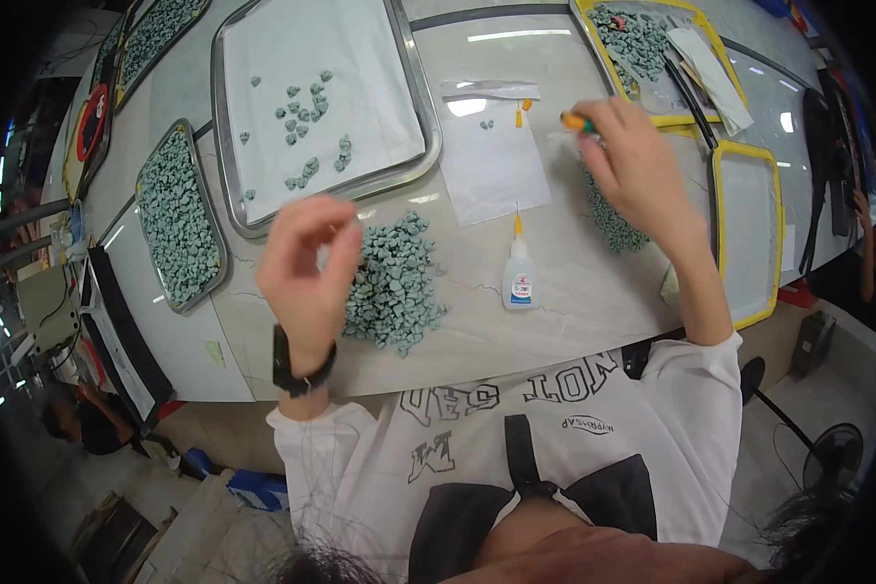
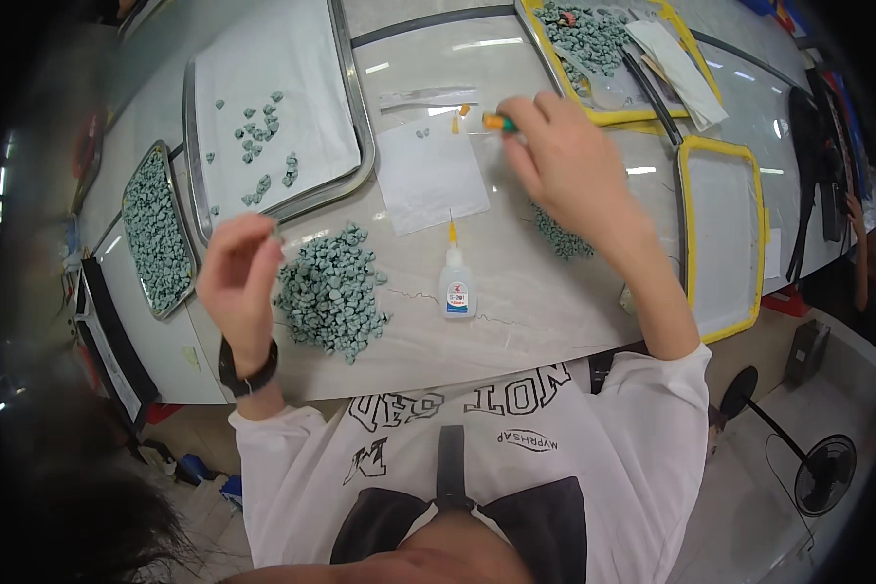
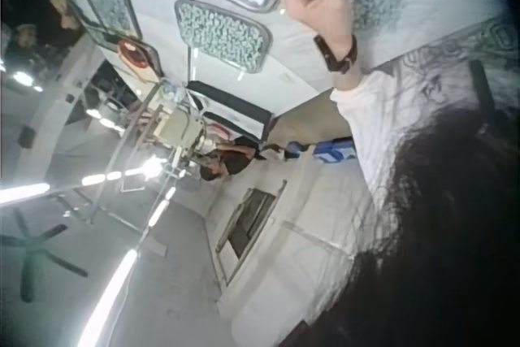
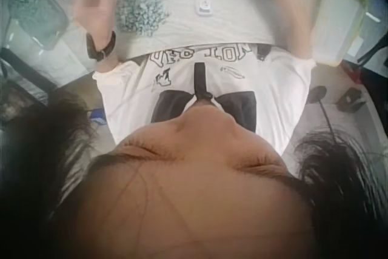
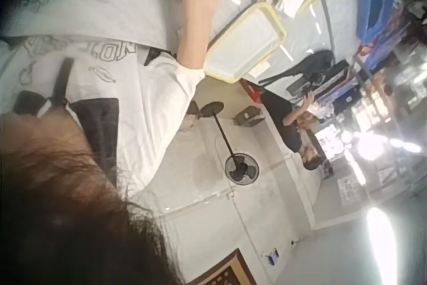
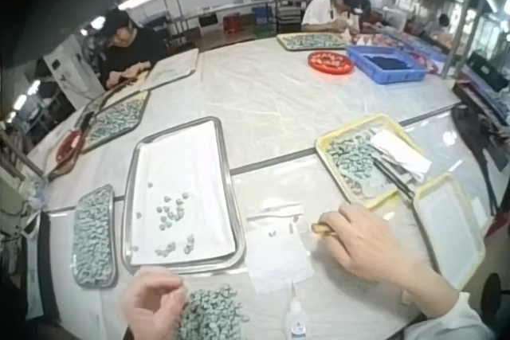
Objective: The person applies glue to small components using a squeeze bottle and joins the pieces together by hand.
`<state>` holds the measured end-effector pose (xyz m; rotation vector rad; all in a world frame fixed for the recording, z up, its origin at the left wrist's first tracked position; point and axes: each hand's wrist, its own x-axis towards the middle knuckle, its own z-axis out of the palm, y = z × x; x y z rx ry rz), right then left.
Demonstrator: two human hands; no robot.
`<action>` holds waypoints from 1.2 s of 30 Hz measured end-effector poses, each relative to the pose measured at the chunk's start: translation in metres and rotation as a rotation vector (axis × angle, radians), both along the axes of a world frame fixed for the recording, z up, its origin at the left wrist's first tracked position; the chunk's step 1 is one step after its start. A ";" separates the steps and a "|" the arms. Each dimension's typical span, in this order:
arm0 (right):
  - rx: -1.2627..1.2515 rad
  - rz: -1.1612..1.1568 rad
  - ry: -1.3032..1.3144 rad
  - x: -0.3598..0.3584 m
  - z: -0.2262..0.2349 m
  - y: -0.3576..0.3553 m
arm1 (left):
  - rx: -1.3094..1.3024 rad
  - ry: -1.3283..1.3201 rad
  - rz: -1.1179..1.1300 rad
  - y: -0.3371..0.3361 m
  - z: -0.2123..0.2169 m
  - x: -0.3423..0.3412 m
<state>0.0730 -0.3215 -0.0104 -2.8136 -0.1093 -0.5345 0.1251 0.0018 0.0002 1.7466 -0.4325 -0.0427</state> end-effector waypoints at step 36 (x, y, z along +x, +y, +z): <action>-0.010 -0.064 0.345 -0.023 -0.015 0.041 | 0.554 0.063 0.110 0.081 -0.041 -0.053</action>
